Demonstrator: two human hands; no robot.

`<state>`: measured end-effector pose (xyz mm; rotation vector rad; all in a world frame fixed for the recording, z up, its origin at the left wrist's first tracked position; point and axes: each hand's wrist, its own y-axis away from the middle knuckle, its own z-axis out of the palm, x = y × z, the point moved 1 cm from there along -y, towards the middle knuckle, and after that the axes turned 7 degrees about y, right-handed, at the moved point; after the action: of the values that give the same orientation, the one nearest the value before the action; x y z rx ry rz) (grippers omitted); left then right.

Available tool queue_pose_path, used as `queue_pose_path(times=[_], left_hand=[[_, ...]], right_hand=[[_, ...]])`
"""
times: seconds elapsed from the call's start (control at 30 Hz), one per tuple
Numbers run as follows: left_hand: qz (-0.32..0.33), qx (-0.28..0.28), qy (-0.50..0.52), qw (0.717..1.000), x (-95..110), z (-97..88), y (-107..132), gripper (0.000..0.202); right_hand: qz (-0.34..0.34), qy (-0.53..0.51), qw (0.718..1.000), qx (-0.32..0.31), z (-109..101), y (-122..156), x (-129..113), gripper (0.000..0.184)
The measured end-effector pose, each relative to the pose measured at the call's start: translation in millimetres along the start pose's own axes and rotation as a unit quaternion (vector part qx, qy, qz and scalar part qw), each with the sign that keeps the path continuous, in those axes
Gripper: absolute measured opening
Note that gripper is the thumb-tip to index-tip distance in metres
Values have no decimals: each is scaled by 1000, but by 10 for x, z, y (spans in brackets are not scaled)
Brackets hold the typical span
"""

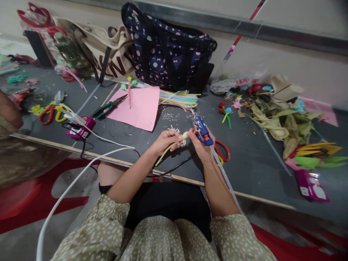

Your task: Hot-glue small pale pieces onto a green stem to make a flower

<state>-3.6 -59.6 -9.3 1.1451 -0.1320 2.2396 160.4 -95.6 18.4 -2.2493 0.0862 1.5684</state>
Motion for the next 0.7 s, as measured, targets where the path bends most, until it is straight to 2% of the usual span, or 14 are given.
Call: queue_pose_path(times=[0.43, 0.53, 0.7], left_hand=[[-6, -3, -10, 1000, -7, -12, -4, 30], [-6, -3, -6, 1000, -4, -3, 2, 32], [6, 1, 26, 1000, -12, -13, -13, 37]], right_hand=[[-16, 13, 1000, 15, 10, -10, 32, 16], [-14, -3, 1000, 11, 17, -10, 40, 16], [-4, -64, 997, 47, 1, -36, 92, 23]])
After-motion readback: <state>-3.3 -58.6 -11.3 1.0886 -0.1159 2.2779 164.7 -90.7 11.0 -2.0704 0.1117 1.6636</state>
